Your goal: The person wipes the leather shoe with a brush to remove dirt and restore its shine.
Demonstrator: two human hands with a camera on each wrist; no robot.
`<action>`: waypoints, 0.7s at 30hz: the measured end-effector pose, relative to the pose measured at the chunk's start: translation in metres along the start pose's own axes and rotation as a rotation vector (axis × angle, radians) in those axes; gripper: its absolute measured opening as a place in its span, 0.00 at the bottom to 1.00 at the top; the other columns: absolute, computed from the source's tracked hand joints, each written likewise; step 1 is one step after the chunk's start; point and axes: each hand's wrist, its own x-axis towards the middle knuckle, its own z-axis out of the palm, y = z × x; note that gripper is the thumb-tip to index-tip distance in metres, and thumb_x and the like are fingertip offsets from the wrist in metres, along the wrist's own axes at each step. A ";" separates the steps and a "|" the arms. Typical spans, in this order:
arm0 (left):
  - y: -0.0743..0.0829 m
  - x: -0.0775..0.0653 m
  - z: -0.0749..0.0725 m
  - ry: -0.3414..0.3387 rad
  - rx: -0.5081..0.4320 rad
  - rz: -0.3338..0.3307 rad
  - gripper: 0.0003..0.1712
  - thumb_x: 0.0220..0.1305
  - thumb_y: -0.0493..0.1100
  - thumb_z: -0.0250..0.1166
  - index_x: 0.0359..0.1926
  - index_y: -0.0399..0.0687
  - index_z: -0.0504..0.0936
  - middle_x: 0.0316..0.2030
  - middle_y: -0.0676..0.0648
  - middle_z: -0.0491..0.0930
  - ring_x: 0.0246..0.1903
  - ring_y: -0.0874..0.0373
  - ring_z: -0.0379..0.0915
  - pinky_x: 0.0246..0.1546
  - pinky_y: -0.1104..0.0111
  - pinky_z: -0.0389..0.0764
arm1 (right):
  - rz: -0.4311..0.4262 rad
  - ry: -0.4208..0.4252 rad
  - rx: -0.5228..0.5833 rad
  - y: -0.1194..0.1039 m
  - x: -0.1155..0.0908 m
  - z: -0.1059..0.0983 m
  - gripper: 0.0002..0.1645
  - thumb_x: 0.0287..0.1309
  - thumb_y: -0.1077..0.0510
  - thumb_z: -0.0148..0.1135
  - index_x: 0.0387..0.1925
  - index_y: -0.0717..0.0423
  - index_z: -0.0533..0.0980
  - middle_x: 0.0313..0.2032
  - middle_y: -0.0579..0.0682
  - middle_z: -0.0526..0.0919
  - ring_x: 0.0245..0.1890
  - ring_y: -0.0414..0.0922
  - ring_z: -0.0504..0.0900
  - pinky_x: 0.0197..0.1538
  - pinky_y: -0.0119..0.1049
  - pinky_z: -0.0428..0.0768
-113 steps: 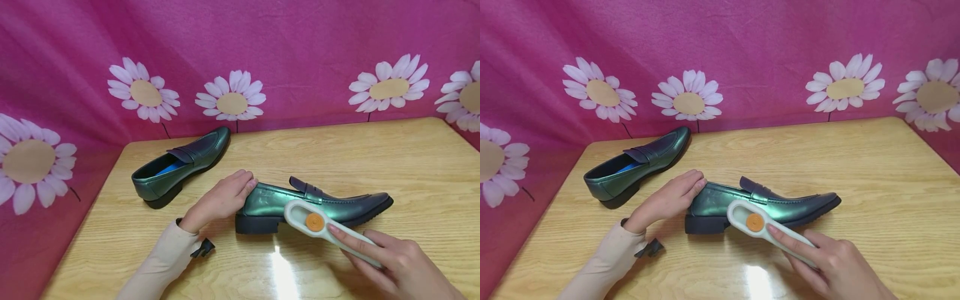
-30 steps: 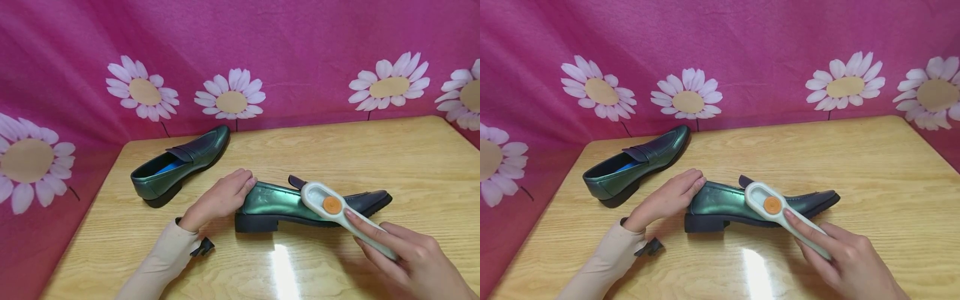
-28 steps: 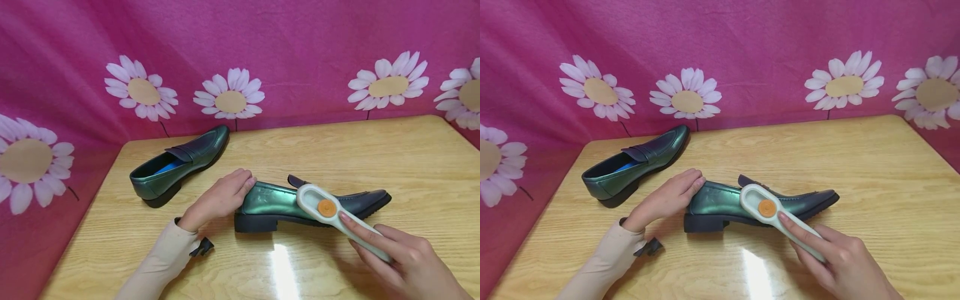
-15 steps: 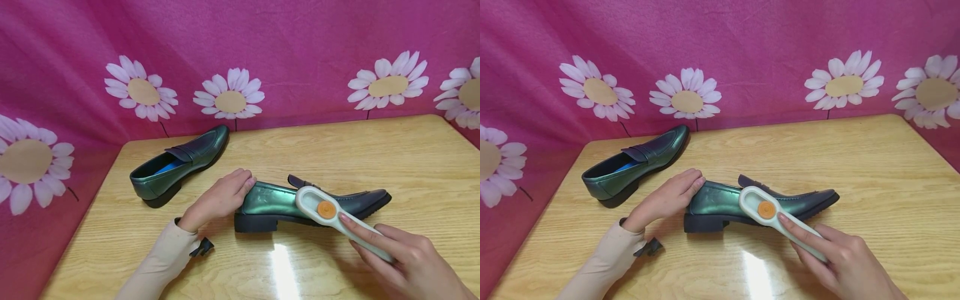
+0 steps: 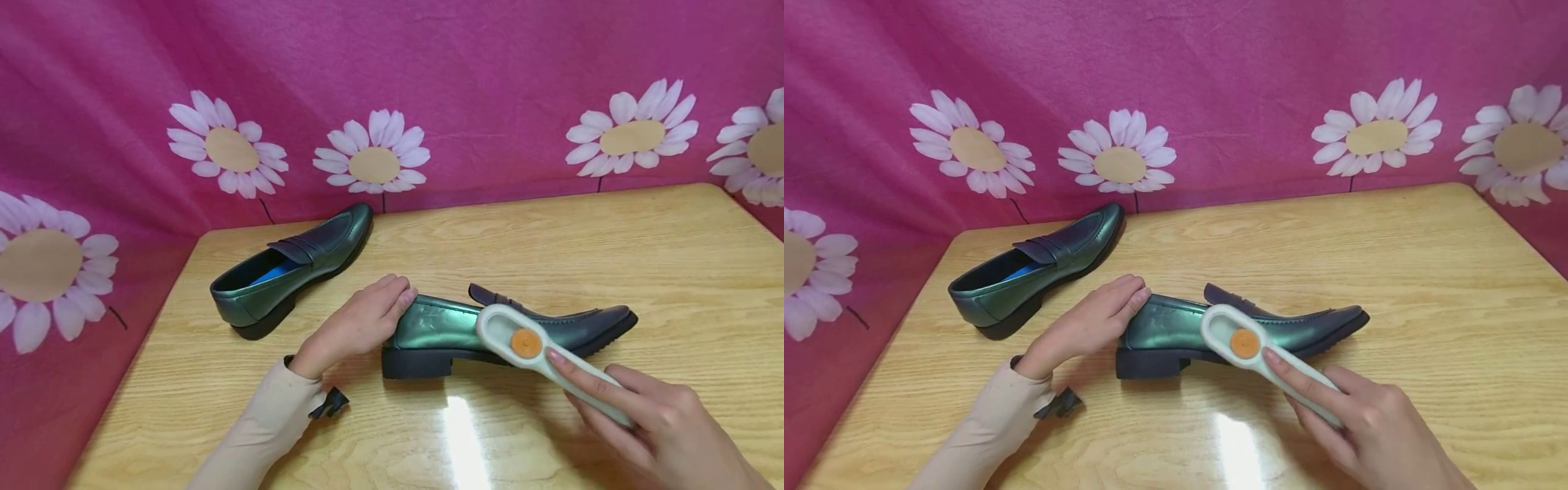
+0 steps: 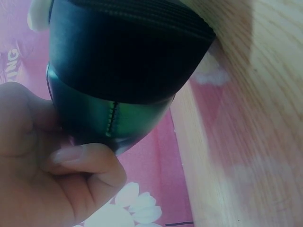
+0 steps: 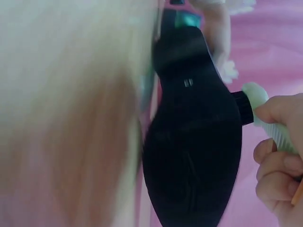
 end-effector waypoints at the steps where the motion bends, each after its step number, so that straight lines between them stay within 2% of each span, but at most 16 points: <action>1: 0.000 0.000 0.000 0.004 -0.002 0.001 0.13 0.77 0.49 0.43 0.43 0.48 0.70 0.35 0.49 0.67 0.37 0.55 0.65 0.38 0.63 0.68 | 0.029 0.017 -0.015 0.001 0.000 -0.002 0.49 0.37 0.62 0.78 0.64 0.34 0.71 0.26 0.29 0.67 0.23 0.26 0.63 0.24 0.19 0.65; 4: -0.002 0.001 0.000 0.006 -0.004 0.004 0.13 0.77 0.49 0.43 0.43 0.48 0.70 0.35 0.49 0.67 0.37 0.56 0.65 0.38 0.64 0.68 | 0.061 0.075 -0.022 0.006 0.002 -0.006 0.49 0.36 0.65 0.78 0.64 0.37 0.72 0.22 0.29 0.64 0.21 0.28 0.62 0.24 0.19 0.62; 6: -0.003 0.001 0.000 0.005 -0.003 0.005 0.13 0.77 0.49 0.43 0.43 0.48 0.70 0.35 0.49 0.67 0.37 0.56 0.65 0.38 0.64 0.68 | 0.060 0.083 -0.007 0.005 0.002 -0.006 0.49 0.36 0.65 0.78 0.64 0.38 0.72 0.22 0.29 0.67 0.22 0.28 0.64 0.25 0.17 0.63; 10: -0.002 0.000 0.000 0.006 0.001 0.008 0.13 0.77 0.49 0.43 0.42 0.48 0.70 0.34 0.49 0.67 0.37 0.56 0.65 0.38 0.64 0.68 | 0.006 0.025 0.034 -0.003 0.002 0.001 0.49 0.37 0.62 0.79 0.64 0.37 0.72 0.31 0.30 0.78 0.24 0.27 0.69 0.30 0.14 0.69; 13: -0.001 -0.001 -0.002 0.011 0.001 0.011 0.13 0.77 0.49 0.43 0.42 0.48 0.70 0.34 0.49 0.66 0.36 0.56 0.65 0.38 0.64 0.68 | -0.040 -0.024 0.038 -0.009 0.003 0.005 0.48 0.39 0.60 0.79 0.65 0.36 0.71 0.36 0.31 0.80 0.26 0.26 0.70 0.33 0.14 0.71; 15: -0.001 -0.001 -0.002 0.014 -0.003 0.010 0.13 0.77 0.49 0.43 0.41 0.48 0.70 0.34 0.49 0.66 0.36 0.56 0.65 0.37 0.64 0.68 | -0.045 -0.017 0.048 -0.009 0.003 0.005 0.48 0.38 0.61 0.79 0.65 0.37 0.71 0.33 0.30 0.77 0.26 0.26 0.68 0.30 0.15 0.70; 19: -0.001 -0.001 -0.001 0.017 -0.006 0.016 0.13 0.77 0.49 0.42 0.40 0.48 0.69 0.34 0.49 0.66 0.36 0.56 0.65 0.37 0.64 0.67 | 0.017 0.059 0.057 -0.004 0.003 0.001 0.48 0.36 0.65 0.78 0.63 0.39 0.73 0.28 0.29 0.75 0.23 0.28 0.68 0.27 0.16 0.68; 21: -0.001 -0.001 -0.001 0.015 -0.006 0.018 0.13 0.77 0.49 0.42 0.41 0.48 0.69 0.34 0.49 0.66 0.36 0.56 0.65 0.37 0.64 0.67 | 0.056 0.060 0.058 -0.003 0.002 0.000 0.48 0.38 0.64 0.78 0.64 0.38 0.72 0.28 0.30 0.75 0.23 0.28 0.68 0.26 0.17 0.68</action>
